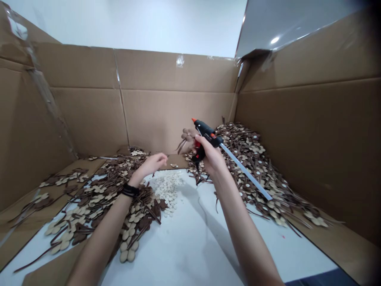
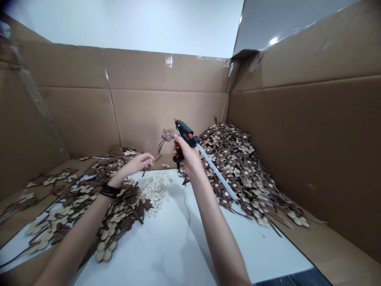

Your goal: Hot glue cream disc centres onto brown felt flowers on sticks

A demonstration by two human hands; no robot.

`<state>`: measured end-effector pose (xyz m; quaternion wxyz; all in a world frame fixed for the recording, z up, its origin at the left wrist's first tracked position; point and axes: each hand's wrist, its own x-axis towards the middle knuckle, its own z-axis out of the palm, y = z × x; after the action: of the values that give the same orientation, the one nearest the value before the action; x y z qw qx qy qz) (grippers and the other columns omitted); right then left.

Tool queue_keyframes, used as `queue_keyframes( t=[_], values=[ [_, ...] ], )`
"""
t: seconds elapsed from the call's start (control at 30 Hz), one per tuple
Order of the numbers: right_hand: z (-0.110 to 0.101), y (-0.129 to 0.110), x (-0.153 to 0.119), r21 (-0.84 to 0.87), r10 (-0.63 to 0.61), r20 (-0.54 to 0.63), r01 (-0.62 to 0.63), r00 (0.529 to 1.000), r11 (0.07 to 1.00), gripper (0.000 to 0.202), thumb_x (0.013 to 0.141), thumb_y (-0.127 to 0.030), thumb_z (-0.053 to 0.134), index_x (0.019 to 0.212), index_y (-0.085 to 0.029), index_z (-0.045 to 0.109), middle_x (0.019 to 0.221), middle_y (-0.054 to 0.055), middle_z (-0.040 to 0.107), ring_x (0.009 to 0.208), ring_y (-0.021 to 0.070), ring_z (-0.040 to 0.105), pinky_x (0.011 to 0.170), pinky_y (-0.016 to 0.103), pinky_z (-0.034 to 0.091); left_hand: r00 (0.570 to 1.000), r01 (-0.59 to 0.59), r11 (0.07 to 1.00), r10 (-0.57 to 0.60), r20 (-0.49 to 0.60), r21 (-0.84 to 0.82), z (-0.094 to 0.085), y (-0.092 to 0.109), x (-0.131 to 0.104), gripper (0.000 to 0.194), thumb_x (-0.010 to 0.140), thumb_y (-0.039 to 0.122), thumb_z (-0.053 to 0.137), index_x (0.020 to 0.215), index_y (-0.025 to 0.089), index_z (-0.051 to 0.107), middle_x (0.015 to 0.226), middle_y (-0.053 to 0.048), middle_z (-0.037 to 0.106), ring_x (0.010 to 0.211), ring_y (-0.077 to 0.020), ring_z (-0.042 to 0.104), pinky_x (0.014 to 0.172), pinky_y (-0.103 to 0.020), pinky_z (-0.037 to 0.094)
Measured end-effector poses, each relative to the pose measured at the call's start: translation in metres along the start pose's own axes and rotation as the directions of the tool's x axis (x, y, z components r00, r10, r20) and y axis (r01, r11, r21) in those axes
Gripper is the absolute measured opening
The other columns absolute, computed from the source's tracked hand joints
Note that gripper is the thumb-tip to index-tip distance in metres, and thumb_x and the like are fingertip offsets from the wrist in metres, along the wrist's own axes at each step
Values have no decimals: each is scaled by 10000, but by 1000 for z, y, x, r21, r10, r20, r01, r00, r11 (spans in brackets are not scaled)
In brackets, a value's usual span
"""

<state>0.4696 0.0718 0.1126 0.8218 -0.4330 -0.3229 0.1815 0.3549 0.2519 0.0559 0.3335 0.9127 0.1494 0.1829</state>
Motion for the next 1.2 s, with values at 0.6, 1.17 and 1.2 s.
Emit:
queue_keyframes(
  t=[0.6,1.17,1.2],
  values=[
    [-5,-9,1,-2,-45,-58,45,997,999,356,576,-382,747,759,-148,550,625,-35,498,518,52,428,501,207,344,972,219,951,-194,-132,216,50,-61,8,217,876,319,565,847,109,609,802,-23,627,745,-123,596,742,-301,501],
    [22,-24,-37,40,122,289,-140,950,989,264,606,-327,716,741,-128,606,673,4,588,607,87,556,628,237,500,161,-454,544,829,-536,705,-11,106,-61,154,753,83,685,858,195,668,815,-11,706,805,-137,597,771,-290,501],
    [22,-25,-38,46,119,296,-138,948,989,265,607,-331,715,738,-129,605,670,4,587,607,87,557,630,237,501,167,-455,558,818,-550,693,-10,107,-60,151,758,84,681,860,194,669,819,-13,704,807,-138,597,768,-292,503]
  ],
)
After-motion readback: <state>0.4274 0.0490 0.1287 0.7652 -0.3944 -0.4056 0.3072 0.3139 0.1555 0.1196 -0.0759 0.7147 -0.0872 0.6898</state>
